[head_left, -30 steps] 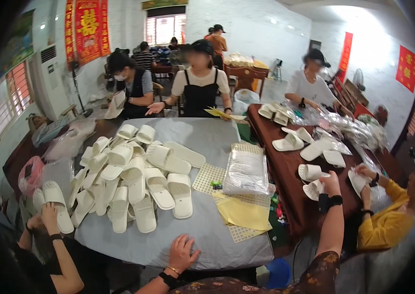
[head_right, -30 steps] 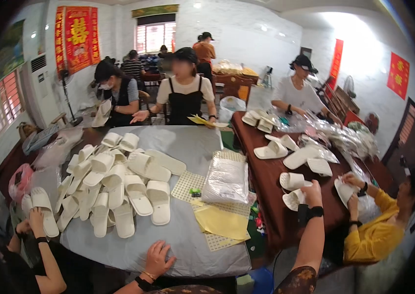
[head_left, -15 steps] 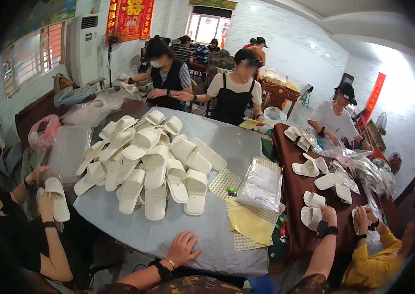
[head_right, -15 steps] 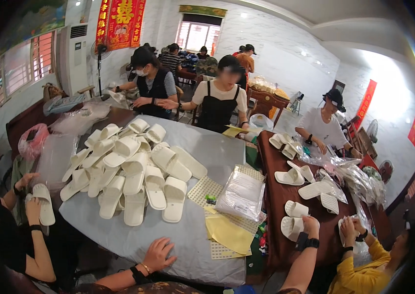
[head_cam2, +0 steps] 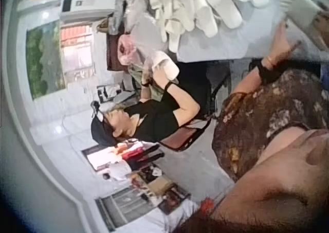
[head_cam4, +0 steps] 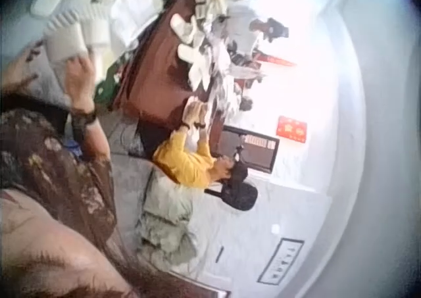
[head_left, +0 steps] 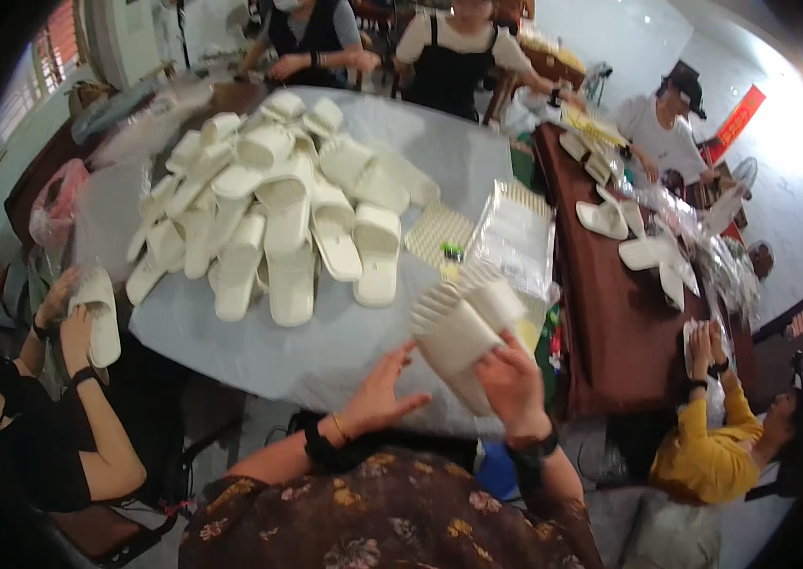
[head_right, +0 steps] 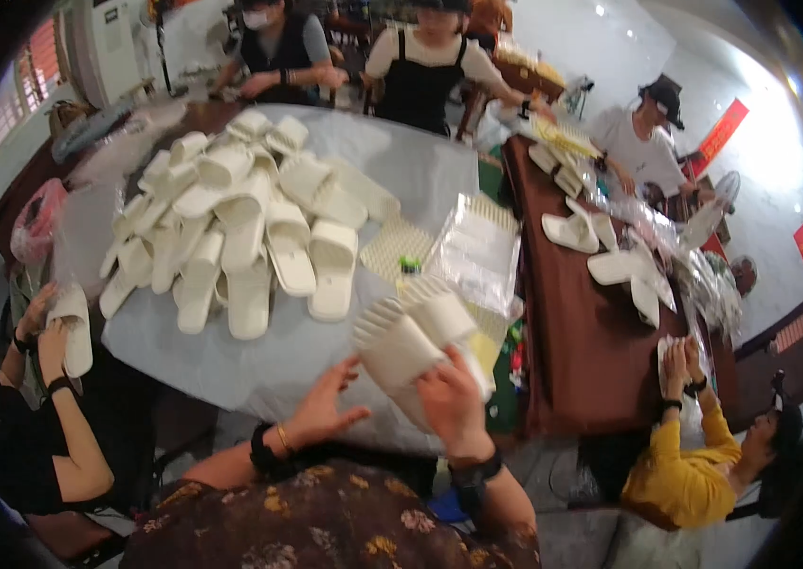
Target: Inspecting and sorting white slippers at a manufacturing workbench.
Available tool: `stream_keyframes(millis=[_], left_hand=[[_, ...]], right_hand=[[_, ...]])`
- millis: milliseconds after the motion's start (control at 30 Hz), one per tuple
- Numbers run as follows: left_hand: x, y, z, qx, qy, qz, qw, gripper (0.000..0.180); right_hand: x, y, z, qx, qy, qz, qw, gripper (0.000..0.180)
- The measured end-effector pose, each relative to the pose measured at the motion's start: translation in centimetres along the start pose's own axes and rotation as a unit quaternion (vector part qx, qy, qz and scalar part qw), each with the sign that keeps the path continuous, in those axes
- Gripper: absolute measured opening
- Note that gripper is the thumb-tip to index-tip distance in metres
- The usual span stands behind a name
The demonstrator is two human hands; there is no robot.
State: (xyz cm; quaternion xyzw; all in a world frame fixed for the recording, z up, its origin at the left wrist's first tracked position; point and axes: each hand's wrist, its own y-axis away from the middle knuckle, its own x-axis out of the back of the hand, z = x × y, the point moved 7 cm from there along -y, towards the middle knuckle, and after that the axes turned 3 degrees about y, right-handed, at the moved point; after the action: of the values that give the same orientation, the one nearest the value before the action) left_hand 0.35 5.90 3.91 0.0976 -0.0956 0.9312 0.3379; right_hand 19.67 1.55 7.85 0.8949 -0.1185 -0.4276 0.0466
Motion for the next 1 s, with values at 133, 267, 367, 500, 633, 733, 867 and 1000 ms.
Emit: stream_keyframes(millis=[133,267,367,500,633,733,867,1000], left_hand=[[3.1,0.0,-4.2,0.082,0.061,0.114,0.988,0.087],[5.8,1.8,-6.8,0.041,-0.156,0.192,0.968,0.079],[5.7,2.8,-5.1,0.005,-0.230,0.186,0.955,0.078],[3.8,3.5,-4.6,-0.028,-0.246,0.146,0.958,0.080],[2.4,3.2,-3.3,-0.051,-0.247,0.151,0.956,0.080],[1.9,2.7,-1.1,-0.121,-0.351,0.161,0.914,0.066],[-1.0,1.7,-0.2,-0.208,-0.365,0.037,0.907,0.047],[-3.3,0.1,-0.5,-0.247,-0.422,-0.052,0.871,0.046]], right_hand=[[-1.9,-0.4,5.9,-0.069,0.050,-0.002,0.996,0.057],[1.1,-0.9,7.8,-0.163,0.420,-0.070,0.890,0.049],[5.0,-1.9,5.2,0.040,0.636,0.029,0.770,0.039],[5.1,-1.4,3.6,0.145,0.757,0.072,0.633,0.053],[6.2,-2.8,5.5,0.100,0.730,0.040,0.674,0.054],[6.4,-4.5,4.9,0.136,0.741,0.017,0.657,0.052],[6.1,-4.4,4.0,0.189,0.729,0.092,0.652,0.041],[4.9,-2.4,4.3,0.202,0.753,0.066,0.622,0.033]])
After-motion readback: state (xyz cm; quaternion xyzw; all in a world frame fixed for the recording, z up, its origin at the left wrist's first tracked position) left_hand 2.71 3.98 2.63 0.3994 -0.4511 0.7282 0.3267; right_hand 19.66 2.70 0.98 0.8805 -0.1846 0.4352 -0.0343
